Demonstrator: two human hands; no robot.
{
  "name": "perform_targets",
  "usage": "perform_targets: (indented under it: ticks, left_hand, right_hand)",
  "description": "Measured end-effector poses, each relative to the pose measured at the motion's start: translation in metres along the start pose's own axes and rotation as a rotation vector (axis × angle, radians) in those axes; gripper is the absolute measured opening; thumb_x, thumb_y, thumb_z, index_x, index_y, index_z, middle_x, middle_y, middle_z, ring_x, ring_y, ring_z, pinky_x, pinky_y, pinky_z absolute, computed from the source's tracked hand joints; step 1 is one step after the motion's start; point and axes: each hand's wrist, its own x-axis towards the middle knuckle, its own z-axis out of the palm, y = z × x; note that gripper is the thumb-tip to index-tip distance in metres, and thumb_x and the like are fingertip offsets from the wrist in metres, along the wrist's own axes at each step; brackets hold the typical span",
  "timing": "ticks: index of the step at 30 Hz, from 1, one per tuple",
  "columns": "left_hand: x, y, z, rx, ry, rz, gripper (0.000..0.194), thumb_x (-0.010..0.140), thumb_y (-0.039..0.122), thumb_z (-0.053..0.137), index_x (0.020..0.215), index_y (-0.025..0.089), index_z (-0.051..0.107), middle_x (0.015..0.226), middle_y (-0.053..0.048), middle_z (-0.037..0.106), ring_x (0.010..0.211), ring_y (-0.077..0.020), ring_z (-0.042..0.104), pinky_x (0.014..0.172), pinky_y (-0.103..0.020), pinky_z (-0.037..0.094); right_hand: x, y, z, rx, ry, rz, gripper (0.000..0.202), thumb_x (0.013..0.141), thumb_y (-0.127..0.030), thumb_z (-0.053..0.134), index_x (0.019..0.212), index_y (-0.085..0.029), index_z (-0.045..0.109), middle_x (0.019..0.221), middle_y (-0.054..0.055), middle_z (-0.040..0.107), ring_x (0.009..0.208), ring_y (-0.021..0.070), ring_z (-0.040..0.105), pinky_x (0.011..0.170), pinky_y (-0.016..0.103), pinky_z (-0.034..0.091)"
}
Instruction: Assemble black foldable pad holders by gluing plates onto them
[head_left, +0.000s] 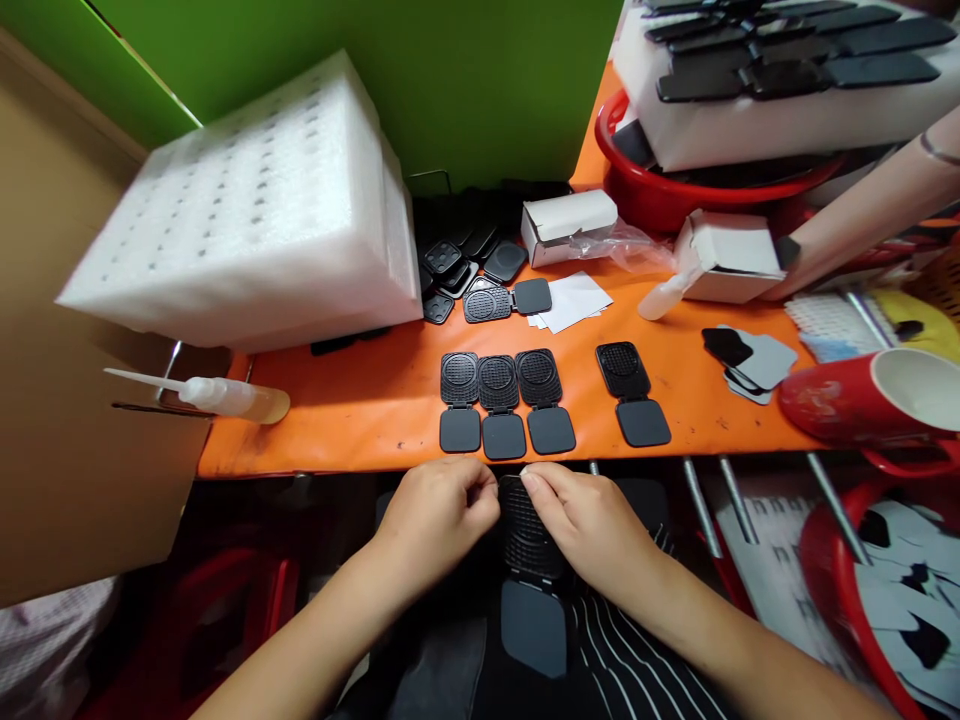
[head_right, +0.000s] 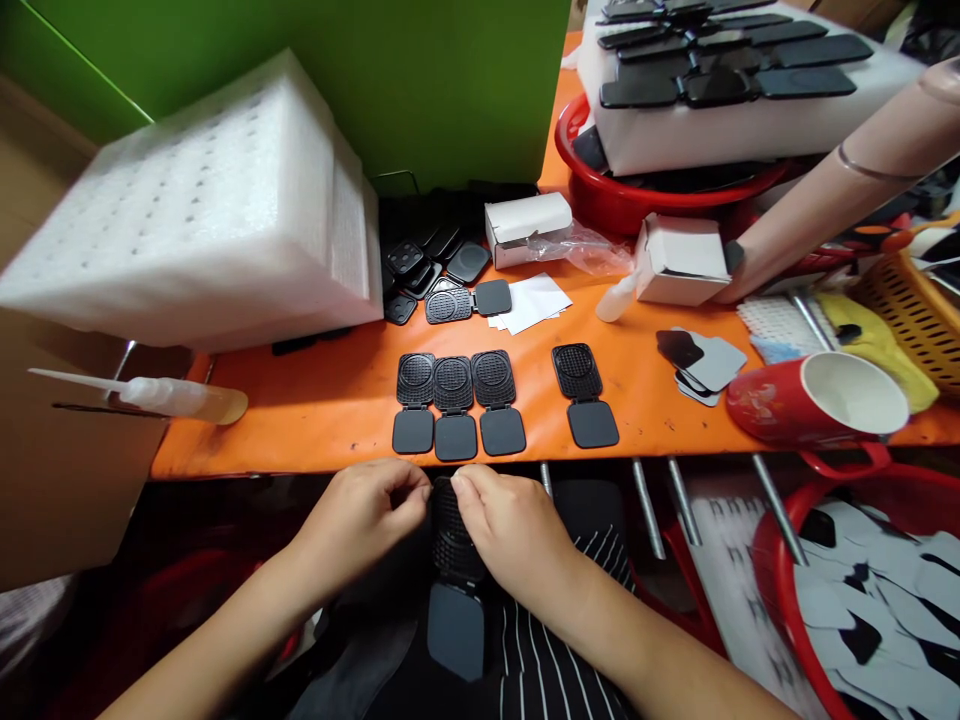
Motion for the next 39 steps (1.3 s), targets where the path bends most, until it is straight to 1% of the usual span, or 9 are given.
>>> perform_targets:
  ticks: [4,9,13,17,20,24,29,33,39]
  left_hand:
    - [0.0,-0.006,0.001,-0.181,-0.021,-0.048,0.014,0.074,0.016,0.049,0.065,0.018,0.059,0.062,0.002,0.063,0.058,-0.0118,0.055,0.056,-0.022,0.037]
    - [0.001,-0.014,0.008,-0.485,-0.045,-0.173,0.013,0.073,0.024,0.051,0.065,0.017,0.059,0.063,0.001,0.059,0.06,-0.0122,0.052,0.058,-0.022,0.039]
    - [0.005,-0.016,0.01,-0.762,-0.065,-0.269,0.014,0.069,0.029,0.056,0.061,0.017,0.056,0.058,0.003,0.055,0.055,-0.0103,0.047,0.055,-0.022,0.037]
    - [0.008,-0.021,0.01,-0.982,-0.028,-0.351,0.017,0.067,0.033,0.06,0.062,0.017,0.057,0.053,0.004,0.054,0.049,-0.008,0.044,0.052,-0.021,0.035]
    - [0.008,-0.025,0.008,-1.05,-0.007,-0.359,0.017,0.067,0.033,0.061,0.067,0.016,0.061,0.054,0.003,0.056,0.051,-0.0084,0.047,0.053,-0.021,0.036]
    - [0.004,-0.026,0.008,-1.018,-0.03,-0.339,0.02,0.067,0.032,0.058,0.073,0.014,0.065,0.059,0.0,0.06,0.055,-0.0103,0.05,0.056,-0.023,0.038]
    - [0.001,-0.025,0.012,-0.913,0.033,-0.27,0.021,0.069,0.035,0.063,0.065,0.016,0.056,0.058,0.003,0.056,0.055,-0.0095,0.047,0.056,-0.023,0.038]
    - [-0.001,-0.025,0.014,-0.738,0.018,-0.194,0.019,0.076,0.034,0.058,0.069,0.017,0.058,0.066,0.001,0.061,0.063,-0.0126,0.053,0.061,-0.024,0.042]
    - [-0.003,-0.021,0.013,-0.461,0.032,-0.071,0.014,0.08,0.024,0.055,0.085,0.02,0.068,0.086,-0.002,0.071,0.08,-0.0169,0.064,0.074,-0.027,0.047]
  right_hand:
    - [0.0,0.0,0.0,-0.001,0.001,0.004,0.029,0.093,-0.027,0.036,0.076,-0.02,0.059,0.065,0.001,0.062,0.057,0.0135,0.058,0.054,0.023,0.036]
    - [0.0,0.0,0.0,0.01,0.005,0.004,0.029,0.093,-0.027,0.036,0.077,-0.02,0.059,0.065,0.001,0.062,0.056,0.0132,0.057,0.054,0.023,0.035]
    - [-0.001,0.0,0.0,0.036,-0.009,0.023,0.029,0.093,-0.028,0.036,0.077,-0.02,0.059,0.065,0.0,0.061,0.057,0.0128,0.056,0.055,0.023,0.035]
    - [0.0,0.003,0.001,0.07,-0.02,0.047,0.03,0.093,-0.03,0.036,0.076,-0.02,0.058,0.066,0.0,0.062,0.057,0.0131,0.056,0.055,0.024,0.036]
    - [0.0,0.008,0.003,0.137,-0.014,0.061,0.031,0.094,-0.032,0.035,0.077,-0.02,0.059,0.066,0.001,0.061,0.058,0.0136,0.055,0.055,0.024,0.039]
    - [0.001,0.015,0.005,0.272,-0.025,0.071,0.034,0.094,-0.037,0.035,0.077,-0.019,0.059,0.074,0.002,0.064,0.067,0.0151,0.058,0.061,0.025,0.043]
    - [0.002,0.019,0.005,0.359,-0.036,0.075,0.034,0.093,-0.038,0.036,0.075,-0.019,0.058,0.071,0.002,0.062,0.077,0.0173,0.06,0.07,0.026,0.046]
    - [0.003,0.016,0.002,0.316,-0.03,0.064,0.033,0.093,-0.036,0.036,0.076,-0.019,0.059,0.071,0.002,0.062,0.076,0.0173,0.061,0.068,0.026,0.046]
    - [0.004,0.007,-0.002,0.118,-0.015,0.03,0.033,0.094,-0.032,0.034,0.075,-0.02,0.058,0.066,0.001,0.062,0.06,0.0144,0.057,0.056,0.025,0.041]
